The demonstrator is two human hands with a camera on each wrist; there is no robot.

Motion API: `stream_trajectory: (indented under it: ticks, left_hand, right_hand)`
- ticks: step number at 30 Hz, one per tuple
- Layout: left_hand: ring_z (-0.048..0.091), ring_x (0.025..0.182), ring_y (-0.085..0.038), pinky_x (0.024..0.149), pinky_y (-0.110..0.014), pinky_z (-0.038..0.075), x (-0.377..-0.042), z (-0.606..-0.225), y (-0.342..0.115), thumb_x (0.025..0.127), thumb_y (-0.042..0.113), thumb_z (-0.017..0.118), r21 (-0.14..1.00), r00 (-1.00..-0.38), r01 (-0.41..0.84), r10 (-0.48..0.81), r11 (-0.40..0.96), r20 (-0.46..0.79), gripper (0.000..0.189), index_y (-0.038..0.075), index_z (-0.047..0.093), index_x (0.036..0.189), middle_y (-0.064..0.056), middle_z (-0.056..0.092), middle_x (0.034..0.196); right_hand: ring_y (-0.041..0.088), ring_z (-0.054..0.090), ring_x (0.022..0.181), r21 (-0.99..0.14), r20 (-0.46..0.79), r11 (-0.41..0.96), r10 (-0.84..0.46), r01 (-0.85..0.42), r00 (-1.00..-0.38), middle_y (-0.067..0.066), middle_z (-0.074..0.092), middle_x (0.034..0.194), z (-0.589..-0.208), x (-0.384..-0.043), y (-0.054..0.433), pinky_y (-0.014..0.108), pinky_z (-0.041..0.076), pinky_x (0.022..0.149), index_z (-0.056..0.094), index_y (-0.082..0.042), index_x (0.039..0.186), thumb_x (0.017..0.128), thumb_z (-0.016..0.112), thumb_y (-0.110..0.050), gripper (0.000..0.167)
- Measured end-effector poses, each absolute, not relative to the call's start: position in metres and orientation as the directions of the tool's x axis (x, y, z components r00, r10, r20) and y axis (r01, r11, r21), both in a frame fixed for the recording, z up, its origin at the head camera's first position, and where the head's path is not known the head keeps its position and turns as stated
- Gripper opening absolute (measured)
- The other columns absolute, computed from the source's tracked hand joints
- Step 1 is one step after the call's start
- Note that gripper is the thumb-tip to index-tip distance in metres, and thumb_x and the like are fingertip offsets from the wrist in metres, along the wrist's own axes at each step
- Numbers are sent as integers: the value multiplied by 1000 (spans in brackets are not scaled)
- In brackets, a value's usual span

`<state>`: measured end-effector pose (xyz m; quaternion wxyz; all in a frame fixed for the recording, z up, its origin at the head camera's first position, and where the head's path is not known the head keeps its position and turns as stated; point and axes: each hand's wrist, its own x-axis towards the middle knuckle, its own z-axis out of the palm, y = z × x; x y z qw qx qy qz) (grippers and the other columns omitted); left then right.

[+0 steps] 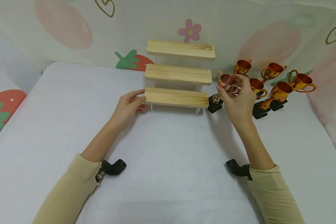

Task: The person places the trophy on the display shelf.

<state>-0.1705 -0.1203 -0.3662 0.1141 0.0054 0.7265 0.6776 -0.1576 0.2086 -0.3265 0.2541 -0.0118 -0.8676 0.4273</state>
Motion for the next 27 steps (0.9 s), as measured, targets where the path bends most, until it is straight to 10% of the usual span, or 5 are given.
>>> stream_trajectory:
  ticks: [10,27]
  left_hand:
    - [69,96,-8,90,-18,59,-171,-370,-121,112,12,47,971,-955,-229,210,-65,-211,53,-3,34,162,-28,50,150]
    - [68,95,-6,92,-18,58,-171,-374,-120,114,16,47,960,-948,-266,203,-83,-245,52,-4,37,160,-22,48,152]
  right_hand:
    - [-14,53,75,-752,454,619,235,-227,-860,25,71,116,-324,-157,209,0,47,70,60,8,132,92,84,-9,50]
    - [2,61,88,-762,423,612,222,-212,-878,16,69,130,-304,-149,209,7,54,81,60,5,140,93,83,-8,54]
